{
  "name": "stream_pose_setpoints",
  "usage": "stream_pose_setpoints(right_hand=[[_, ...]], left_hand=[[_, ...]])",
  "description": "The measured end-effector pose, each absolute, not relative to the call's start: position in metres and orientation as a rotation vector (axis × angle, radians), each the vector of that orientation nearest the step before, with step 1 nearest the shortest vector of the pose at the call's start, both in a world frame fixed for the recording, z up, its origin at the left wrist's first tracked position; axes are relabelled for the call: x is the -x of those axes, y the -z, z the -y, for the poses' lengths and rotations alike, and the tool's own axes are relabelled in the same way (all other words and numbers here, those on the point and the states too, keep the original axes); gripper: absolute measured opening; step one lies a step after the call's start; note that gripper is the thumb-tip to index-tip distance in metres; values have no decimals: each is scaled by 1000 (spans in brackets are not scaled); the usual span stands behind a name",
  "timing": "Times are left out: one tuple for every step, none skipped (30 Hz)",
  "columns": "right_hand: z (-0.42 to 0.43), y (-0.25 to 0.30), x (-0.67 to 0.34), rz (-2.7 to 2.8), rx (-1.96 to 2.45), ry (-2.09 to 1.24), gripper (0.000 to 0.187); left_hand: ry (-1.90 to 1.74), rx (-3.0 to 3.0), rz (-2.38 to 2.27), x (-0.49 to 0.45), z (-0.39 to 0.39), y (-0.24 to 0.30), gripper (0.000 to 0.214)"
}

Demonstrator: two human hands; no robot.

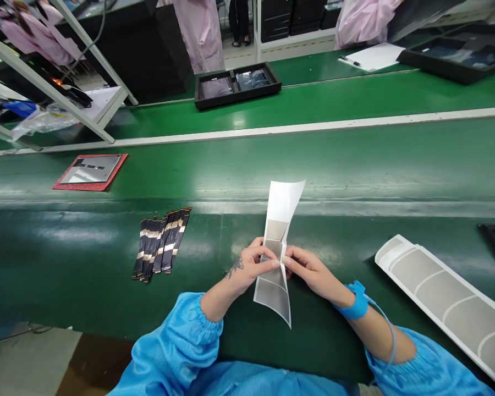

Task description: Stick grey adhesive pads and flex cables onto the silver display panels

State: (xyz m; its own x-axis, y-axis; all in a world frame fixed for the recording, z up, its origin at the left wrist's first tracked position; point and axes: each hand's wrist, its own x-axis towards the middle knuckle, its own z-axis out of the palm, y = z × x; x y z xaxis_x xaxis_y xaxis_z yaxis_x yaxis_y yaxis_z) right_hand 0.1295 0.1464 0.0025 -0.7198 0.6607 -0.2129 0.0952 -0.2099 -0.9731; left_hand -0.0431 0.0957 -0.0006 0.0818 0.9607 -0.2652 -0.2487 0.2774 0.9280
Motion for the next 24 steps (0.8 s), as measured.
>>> stream_pose_setpoints(right_hand=[[-146,-2,-130,1665,890,-1992,44],[-146,-2,-130,1663,894,-1997,44],[-147,-2,-131,1663,896,-1997,44],[-147,-2,-131,1662,898,-1995,44],[-147,-2,-132,1666,899,-1987,44],[-148,-2,-132,1675,897,-1973,44],[-148,-3,-133,1686,895,-1956,44],[-149,-3,-133,1697,892,-1940,45],[-149,-3,-133,1704,888,-1928,45],[-149,-4,-133,1707,885,-1922,45],[-150,-4,-133,1705,880,-1918,45],[-150,-4,-133,1699,878,-1918,45],[-150,-4,-133,1693,877,-1917,45],[-150,-4,-133,1689,877,-1914,45],[-151,-3,-134,1689,879,-1909,45],[-151,-3,-134,1689,883,-1904,45],[-151,-2,-134,1689,889,-1900,45],[-151,-2,-135,1689,897,-1895,45],[-152,-2,-135,1687,907,-1892,45],[-152,-2,-136,1681,917,-1892,45],[-152,-3,-136,1672,929,-1894,45],[-152,-3,-136,1659,940,-1898,45],[-152,-4,-136,1643,952,-1902,45],[-152,-6,-136,1622,965,-1908,44]], left_hand=[[-1090,-844,-1100,43,-96,1,28],[-1096,-847,-1098,43,-96,2,28],[-1101,-850,-1098,43,-96,2,29],[-1106,-854,-1100,44,-96,3,29],[-1110,-859,-1102,44,-97,3,30],[-1113,-866,-1104,44,-97,4,30],[-1115,-873,-1105,45,-97,5,30],[-1116,-878,-1106,45,-97,6,30],[-1118,-882,-1107,45,-97,7,29],[-1119,-883,-1106,45,-97,8,29],[-1121,-882,-1105,45,-97,8,29],[-1122,-881,-1105,45,-97,9,28],[-1123,-879,-1105,45,-96,9,28],[-1125,-876,-1105,45,-96,9,28],[-1127,-871,-1106,45,-96,8,29],[-1132,-866,-1108,45,-96,8,29],[-1138,-861,-1112,45,-96,8,30],[-1141,-856,-1117,45,-96,7,30],[-1143,-851,-1120,45,-96,7,31],[-1141,-847,-1121,45,-96,7,33],[-1139,-845,-1121,45,-96,7,36],[-1140,-842,-1122,45,-96,7,39],[-1144,-840,-1128,45,-96,7,41],[-1152,-843,-1142,44,-95,8,40]])
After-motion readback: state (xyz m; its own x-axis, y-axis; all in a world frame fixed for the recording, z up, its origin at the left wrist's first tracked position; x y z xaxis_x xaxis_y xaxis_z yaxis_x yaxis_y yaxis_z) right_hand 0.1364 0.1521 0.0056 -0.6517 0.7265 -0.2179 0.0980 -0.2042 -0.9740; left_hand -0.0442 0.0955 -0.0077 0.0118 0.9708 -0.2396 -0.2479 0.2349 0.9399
